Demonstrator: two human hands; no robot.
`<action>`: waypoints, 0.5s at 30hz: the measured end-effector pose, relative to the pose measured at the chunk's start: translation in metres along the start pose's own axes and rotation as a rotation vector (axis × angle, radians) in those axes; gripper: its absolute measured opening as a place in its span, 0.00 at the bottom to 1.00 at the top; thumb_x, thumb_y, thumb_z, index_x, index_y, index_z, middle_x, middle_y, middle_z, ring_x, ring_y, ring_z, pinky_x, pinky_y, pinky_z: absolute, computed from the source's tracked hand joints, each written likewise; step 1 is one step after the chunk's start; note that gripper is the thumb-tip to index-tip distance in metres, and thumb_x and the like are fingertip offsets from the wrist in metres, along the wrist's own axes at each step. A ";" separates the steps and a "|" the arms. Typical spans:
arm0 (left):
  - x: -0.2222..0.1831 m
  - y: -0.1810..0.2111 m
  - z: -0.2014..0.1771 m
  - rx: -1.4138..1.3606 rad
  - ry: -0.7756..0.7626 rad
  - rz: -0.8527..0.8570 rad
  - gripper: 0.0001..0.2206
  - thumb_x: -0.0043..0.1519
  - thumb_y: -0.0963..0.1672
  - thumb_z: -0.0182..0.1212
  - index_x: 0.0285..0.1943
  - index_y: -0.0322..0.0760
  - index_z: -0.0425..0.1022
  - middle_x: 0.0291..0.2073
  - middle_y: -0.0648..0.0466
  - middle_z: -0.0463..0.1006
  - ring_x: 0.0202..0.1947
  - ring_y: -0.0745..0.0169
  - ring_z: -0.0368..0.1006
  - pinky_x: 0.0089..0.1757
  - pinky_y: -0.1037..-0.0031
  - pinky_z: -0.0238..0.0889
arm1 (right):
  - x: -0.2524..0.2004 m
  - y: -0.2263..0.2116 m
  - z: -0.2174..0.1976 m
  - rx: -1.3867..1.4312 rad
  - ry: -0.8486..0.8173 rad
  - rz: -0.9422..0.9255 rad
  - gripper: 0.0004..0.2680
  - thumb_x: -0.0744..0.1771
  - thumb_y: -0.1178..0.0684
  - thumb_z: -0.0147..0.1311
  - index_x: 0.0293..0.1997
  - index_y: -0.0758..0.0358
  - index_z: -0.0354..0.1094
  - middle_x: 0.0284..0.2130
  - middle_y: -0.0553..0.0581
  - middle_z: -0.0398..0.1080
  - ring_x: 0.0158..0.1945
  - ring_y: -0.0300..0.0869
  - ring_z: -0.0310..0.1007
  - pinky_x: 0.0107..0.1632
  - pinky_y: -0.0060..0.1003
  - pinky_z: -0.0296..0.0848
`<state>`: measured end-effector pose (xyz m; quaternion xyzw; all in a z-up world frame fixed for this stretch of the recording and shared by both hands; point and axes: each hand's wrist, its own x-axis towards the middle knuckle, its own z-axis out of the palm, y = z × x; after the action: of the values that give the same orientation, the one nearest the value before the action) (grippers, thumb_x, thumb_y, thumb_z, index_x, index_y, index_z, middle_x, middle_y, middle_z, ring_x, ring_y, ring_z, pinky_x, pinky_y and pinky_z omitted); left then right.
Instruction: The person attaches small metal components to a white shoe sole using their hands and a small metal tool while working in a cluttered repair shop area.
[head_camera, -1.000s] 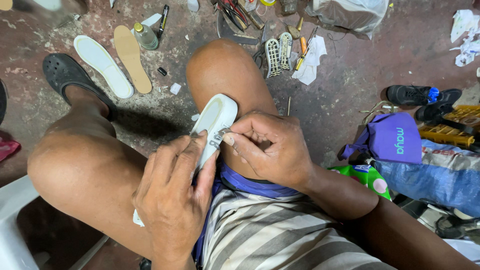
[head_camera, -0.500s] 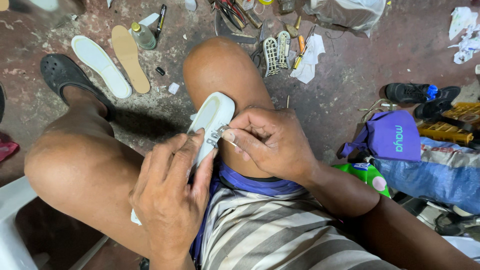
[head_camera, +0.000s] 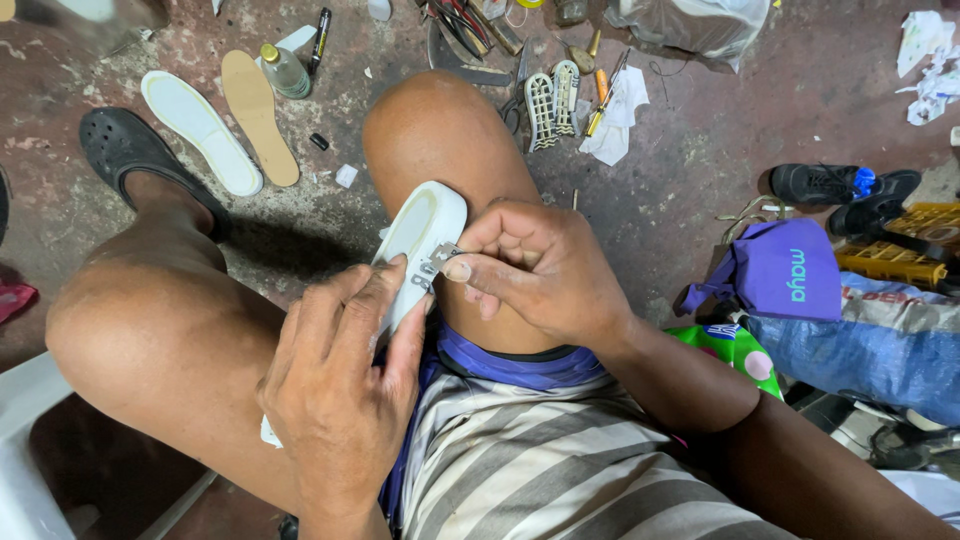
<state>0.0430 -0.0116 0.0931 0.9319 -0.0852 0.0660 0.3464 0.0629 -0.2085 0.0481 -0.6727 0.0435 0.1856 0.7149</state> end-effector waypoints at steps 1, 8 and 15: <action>0.000 0.000 0.000 -0.002 -0.001 0.004 0.16 0.57 0.41 0.75 0.53 0.38 0.81 0.45 0.49 0.78 0.43 0.50 0.76 0.43 0.64 0.70 | -0.001 0.001 0.001 -0.011 0.003 -0.021 0.03 0.69 0.60 0.57 0.41 0.69 0.70 0.28 0.50 0.73 0.30 0.29 0.73 0.32 0.26 0.73; 0.000 0.000 -0.001 -0.008 -0.008 0.018 0.15 0.57 0.41 0.74 0.53 0.38 0.80 0.45 0.49 0.78 0.43 0.50 0.76 0.43 0.64 0.70 | -0.007 0.000 0.006 -0.193 0.059 -0.153 0.02 0.69 0.61 0.58 0.41 0.68 0.72 0.28 0.49 0.73 0.31 0.28 0.71 0.33 0.25 0.70; 0.001 0.001 -0.001 0.009 -0.010 0.019 0.15 0.57 0.41 0.75 0.53 0.38 0.81 0.45 0.50 0.79 0.41 0.51 0.76 0.41 0.65 0.69 | -0.002 0.000 0.004 -0.037 0.048 0.002 0.02 0.69 0.61 0.58 0.39 0.69 0.72 0.27 0.50 0.73 0.29 0.28 0.71 0.30 0.25 0.71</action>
<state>0.0438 -0.0118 0.0943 0.9329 -0.0952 0.0651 0.3413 0.0606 -0.2050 0.0493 -0.6902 0.0580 0.1708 0.7008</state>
